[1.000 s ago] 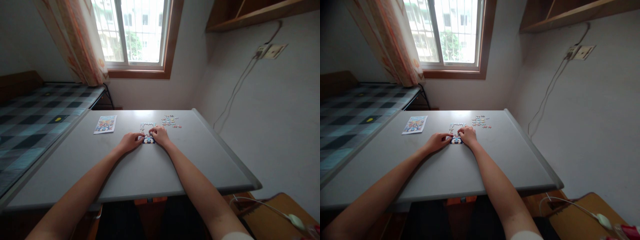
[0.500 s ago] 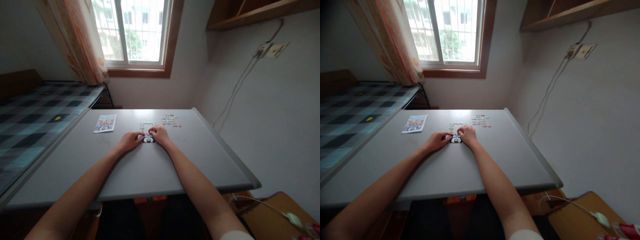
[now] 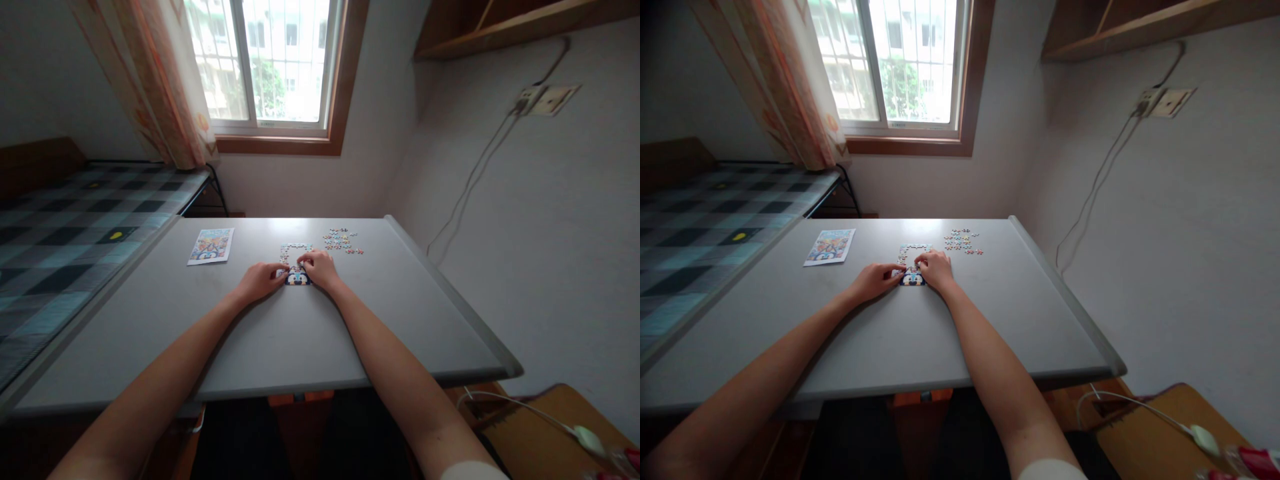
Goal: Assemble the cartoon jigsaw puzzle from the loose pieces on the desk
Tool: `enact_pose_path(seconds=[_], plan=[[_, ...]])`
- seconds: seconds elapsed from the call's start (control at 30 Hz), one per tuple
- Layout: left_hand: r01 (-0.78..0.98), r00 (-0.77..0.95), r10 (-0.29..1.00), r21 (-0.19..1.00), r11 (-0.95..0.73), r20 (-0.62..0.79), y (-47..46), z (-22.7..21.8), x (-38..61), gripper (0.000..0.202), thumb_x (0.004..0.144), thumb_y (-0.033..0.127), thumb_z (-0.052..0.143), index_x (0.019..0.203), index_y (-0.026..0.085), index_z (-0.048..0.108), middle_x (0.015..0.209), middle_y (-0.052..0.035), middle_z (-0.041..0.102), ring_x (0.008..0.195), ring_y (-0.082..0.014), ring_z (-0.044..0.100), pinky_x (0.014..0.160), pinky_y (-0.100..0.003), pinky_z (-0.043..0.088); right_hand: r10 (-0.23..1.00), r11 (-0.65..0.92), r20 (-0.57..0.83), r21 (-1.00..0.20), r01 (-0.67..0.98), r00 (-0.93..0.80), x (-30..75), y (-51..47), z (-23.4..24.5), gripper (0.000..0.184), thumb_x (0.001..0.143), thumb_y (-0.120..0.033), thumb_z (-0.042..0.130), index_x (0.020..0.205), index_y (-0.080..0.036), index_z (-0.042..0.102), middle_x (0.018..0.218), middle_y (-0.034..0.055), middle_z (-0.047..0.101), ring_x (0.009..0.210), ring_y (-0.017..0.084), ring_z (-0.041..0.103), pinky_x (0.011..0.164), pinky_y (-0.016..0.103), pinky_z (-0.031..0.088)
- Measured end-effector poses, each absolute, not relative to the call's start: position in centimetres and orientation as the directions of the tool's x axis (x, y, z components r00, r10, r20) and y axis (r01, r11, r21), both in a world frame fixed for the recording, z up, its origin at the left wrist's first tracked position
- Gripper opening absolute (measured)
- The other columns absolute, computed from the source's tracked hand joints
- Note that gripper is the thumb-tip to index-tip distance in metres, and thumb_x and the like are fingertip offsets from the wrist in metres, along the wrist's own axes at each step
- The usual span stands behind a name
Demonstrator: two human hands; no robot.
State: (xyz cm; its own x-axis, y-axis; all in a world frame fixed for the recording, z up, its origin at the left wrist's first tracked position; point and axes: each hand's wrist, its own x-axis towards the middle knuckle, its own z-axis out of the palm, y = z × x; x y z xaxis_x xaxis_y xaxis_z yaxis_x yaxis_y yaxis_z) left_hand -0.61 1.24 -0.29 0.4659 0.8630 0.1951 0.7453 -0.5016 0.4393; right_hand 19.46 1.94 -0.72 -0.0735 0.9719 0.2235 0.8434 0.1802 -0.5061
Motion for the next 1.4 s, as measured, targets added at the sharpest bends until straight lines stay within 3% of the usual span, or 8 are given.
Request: enact_pose_path(seconds=[1.4], plan=[[0.752,0.463,0.868,0.440,-0.491,0.178,1.12,-0.03,-0.53,0.043,0.086,0.048,0.047,0.111,0.022,0.072,0.060,-0.0003,0.059,0.053,-0.0120,0.045,0.056,-0.023,0.028,0.975,0.171,0.209,-0.511,0.842,-0.071,19.40,1.76,-0.39,0.029,0.082,-0.020,0.048,0.090,-0.029,0.075,0.102,0.0027,0.066,0.101,0.021,0.055,0.091,0.034,0.037]])
